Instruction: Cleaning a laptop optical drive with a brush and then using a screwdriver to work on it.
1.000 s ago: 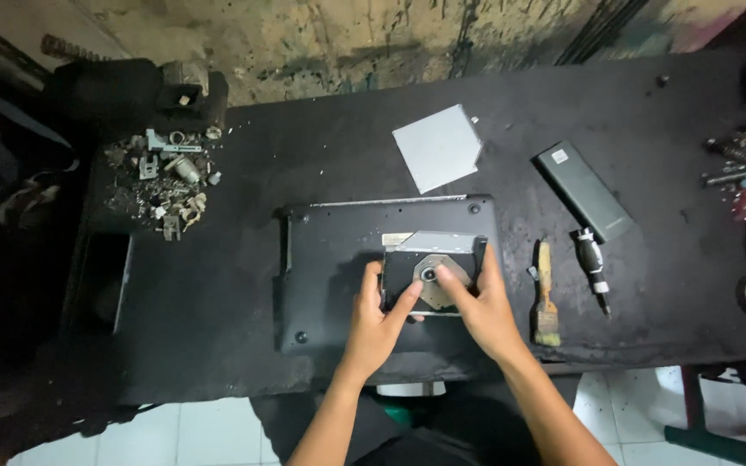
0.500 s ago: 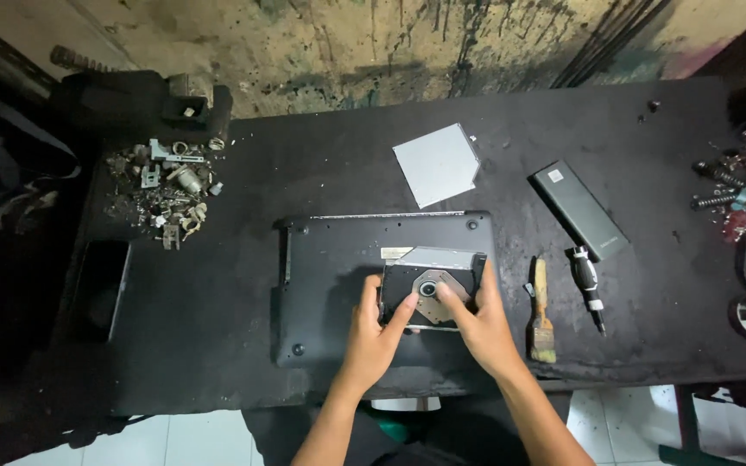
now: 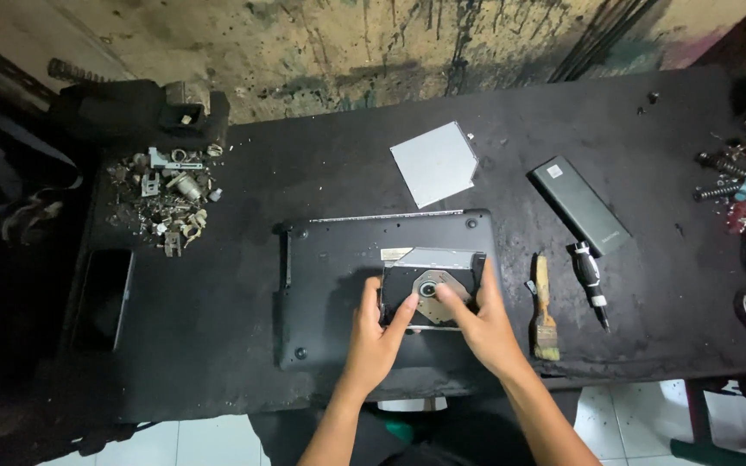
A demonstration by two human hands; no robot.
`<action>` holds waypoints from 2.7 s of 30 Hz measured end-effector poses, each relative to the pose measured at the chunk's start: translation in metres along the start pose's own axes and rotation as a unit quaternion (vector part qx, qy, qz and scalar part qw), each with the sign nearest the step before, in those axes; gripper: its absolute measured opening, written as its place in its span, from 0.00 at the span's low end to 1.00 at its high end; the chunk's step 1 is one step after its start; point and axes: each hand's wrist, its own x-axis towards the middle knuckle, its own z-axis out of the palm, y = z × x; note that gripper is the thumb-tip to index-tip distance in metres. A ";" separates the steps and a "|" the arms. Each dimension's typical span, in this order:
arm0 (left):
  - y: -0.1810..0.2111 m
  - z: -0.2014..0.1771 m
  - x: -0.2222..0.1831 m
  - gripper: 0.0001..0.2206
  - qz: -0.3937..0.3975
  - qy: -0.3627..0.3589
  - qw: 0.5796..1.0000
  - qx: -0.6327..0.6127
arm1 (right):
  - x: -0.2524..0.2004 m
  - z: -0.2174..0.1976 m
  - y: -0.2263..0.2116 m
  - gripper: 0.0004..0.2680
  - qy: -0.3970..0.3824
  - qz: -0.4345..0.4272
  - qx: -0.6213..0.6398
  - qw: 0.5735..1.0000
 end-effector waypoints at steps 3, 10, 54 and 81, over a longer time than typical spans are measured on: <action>-0.011 -0.003 0.001 0.12 0.032 0.017 0.999 0.033 | -0.001 0.001 -0.003 0.30 -0.022 0.047 0.052 0.997; -0.011 -0.003 -0.001 0.13 -0.010 0.018 0.999 0.046 | -0.001 0.002 -0.007 0.31 0.000 0.047 -0.006 0.999; -0.008 0.004 -0.003 0.16 0.051 0.053 0.996 0.050 | -0.010 0.018 -0.026 0.45 0.002 0.029 -0.004 1.000; -0.016 0.001 0.000 0.12 0.035 0.047 0.997 0.053 | 0.002 0.001 0.016 0.33 0.015 -0.020 0.025 0.999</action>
